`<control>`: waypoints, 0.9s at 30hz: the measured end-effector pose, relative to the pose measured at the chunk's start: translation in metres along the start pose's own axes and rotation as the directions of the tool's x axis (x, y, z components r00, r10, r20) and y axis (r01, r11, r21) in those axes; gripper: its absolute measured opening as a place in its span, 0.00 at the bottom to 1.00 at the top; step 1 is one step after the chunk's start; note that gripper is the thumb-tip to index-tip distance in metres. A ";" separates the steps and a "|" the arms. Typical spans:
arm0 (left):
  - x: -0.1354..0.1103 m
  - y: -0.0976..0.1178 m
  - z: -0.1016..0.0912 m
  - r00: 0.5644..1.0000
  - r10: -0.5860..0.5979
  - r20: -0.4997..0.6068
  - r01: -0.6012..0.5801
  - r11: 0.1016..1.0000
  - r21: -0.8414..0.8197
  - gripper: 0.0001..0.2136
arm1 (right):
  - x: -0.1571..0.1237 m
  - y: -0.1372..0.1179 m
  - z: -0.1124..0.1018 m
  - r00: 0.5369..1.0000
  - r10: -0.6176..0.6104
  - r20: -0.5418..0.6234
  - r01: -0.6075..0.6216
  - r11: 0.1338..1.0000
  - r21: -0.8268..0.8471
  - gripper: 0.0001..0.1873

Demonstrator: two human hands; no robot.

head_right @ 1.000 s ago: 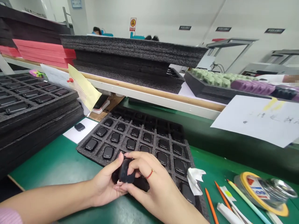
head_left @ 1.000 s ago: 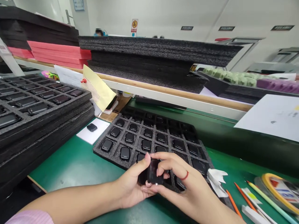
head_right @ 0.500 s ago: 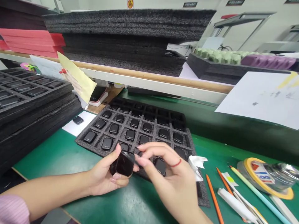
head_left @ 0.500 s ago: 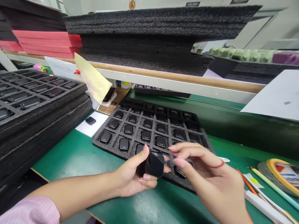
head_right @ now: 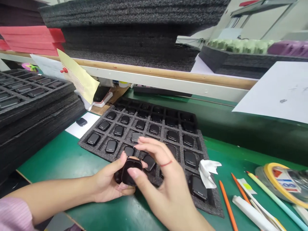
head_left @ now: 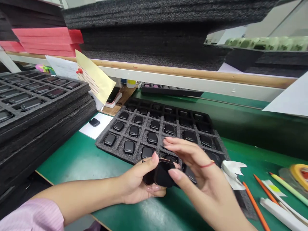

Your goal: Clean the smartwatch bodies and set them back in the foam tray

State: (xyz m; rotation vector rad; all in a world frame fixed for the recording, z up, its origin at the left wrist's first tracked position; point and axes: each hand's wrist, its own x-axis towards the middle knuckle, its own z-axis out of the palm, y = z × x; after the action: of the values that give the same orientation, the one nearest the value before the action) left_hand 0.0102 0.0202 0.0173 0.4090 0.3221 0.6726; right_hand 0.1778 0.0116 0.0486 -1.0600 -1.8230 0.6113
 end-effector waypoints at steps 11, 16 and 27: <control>0.001 0.000 -0.006 1.000 0.006 0.017 -0.007 0.998 0.058 0.28 | -0.017 0.009 -0.004 0.944 0.104 0.312 -0.117 0.993 0.023 0.43; 0.001 0.000 -0.007 1.000 -0.022 0.000 0.022 1.000 0.007 0.26 | -0.012 0.001 -0.003 0.950 0.051 0.309 -0.084 0.992 0.095 0.31; -0.002 0.002 -0.002 0.999 -0.039 -0.007 0.039 0.999 -0.025 0.26 | -0.006 0.009 -0.018 0.969 -0.019 0.246 0.031 0.999 -0.044 0.38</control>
State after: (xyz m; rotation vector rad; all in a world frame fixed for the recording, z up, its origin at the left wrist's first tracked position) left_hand 0.0071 0.0208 0.0166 0.3753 0.3279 0.6394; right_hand 0.1991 0.0109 0.0471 -1.0276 -2.0706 0.7129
